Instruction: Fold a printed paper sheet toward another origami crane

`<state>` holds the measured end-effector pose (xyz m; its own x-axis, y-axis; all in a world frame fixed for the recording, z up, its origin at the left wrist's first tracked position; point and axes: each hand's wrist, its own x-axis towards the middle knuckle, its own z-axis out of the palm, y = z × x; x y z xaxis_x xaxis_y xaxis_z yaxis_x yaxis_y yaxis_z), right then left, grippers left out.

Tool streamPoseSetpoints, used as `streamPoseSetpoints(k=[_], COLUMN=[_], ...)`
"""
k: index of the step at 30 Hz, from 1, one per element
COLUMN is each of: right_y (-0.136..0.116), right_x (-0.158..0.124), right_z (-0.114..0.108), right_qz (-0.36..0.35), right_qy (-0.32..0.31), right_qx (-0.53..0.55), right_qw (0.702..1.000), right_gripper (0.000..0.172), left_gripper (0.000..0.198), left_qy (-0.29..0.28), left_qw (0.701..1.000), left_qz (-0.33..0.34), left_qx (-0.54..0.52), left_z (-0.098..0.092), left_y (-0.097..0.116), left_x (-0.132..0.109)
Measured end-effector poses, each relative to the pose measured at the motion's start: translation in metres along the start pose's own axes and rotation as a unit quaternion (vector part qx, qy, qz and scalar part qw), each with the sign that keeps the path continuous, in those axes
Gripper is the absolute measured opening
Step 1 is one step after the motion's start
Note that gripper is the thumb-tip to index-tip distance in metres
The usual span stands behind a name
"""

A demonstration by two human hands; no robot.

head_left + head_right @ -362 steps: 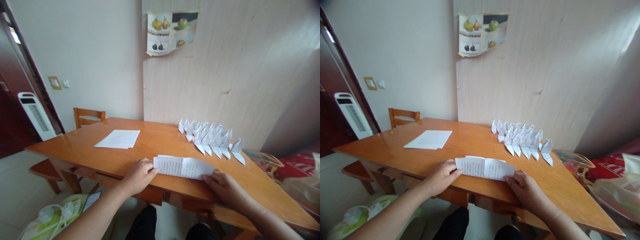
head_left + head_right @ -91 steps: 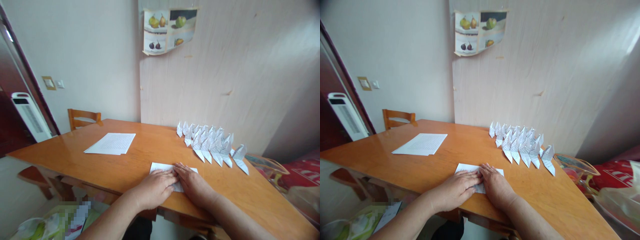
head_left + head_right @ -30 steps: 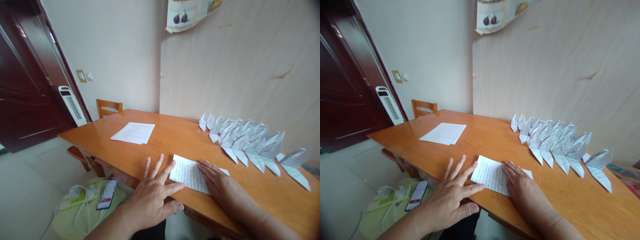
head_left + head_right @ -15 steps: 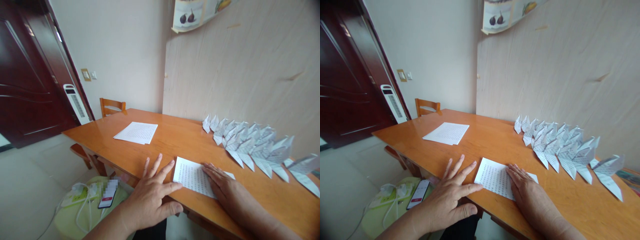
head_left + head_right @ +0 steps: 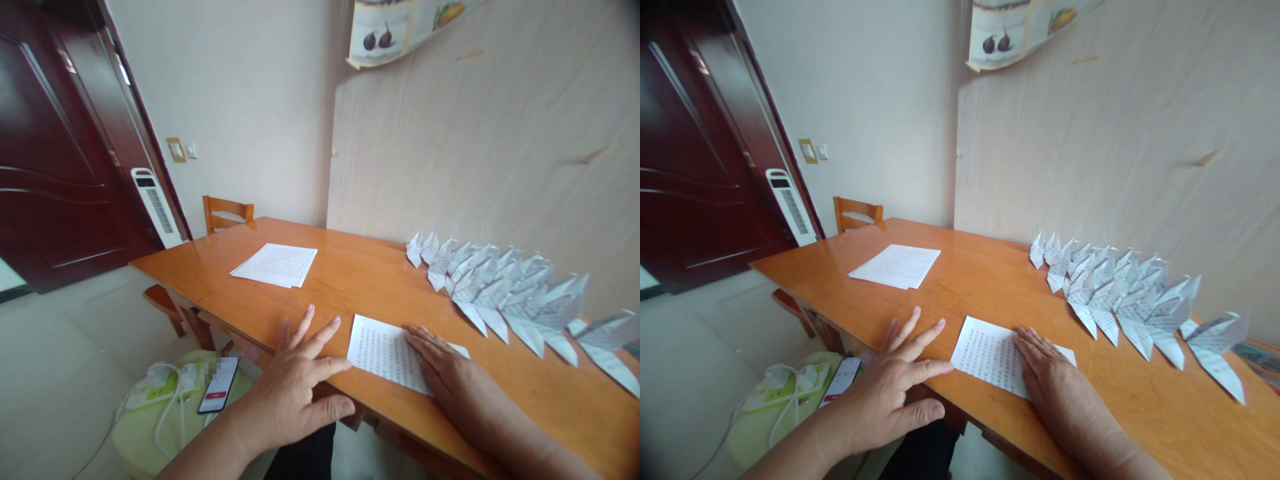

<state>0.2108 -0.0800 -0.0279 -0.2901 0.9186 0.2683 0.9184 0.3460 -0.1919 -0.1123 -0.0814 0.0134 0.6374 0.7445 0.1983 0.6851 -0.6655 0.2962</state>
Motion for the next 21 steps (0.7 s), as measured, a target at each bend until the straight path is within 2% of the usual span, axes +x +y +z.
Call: streamPoseSetpoints(k=[5,8,11,14,17,21], right_y=[-0.001,-0.003,-0.005,-0.007,-0.007,-0.005], right_x=[0.001,0.002,0.003,0.004,0.005,0.005], right_z=[0.0,-0.002,-0.004,-0.006,-0.005,-0.001], right_qz=[0.001,0.005,0.005,0.006,-0.001,-0.017], right_qy=[0.005,-0.001,-0.013,-0.019,-0.012,0.014], right_qx=[0.007,0.006,-0.002,0.001,0.016,0.055], right_qw=[1.0,1.0,1.0,1.0,1.0,0.998], right_gripper=[0.052,0.051,0.052,0.052,0.051,0.05], left_gripper=[0.054,0.043,0.032,0.03,0.034,0.043], left_qy=[0.019,0.043,0.11,0.165,0.16,0.099], left_qw=[1.0,0.999,0.994,0.986,0.985,0.991], left_qz=[-0.01,-0.017,-0.022,-0.003,0.04,0.085], left_qx=[-0.008,-0.014,-0.01,-0.024,-0.044,-0.021], left_z=[0.002,0.005,0.009,0.015,0.023,0.043], left_y=[-0.001,-0.001,0.002,0.014,0.034,0.056], left_x=[-0.003,0.0,0.01,0.031,0.057,0.087])
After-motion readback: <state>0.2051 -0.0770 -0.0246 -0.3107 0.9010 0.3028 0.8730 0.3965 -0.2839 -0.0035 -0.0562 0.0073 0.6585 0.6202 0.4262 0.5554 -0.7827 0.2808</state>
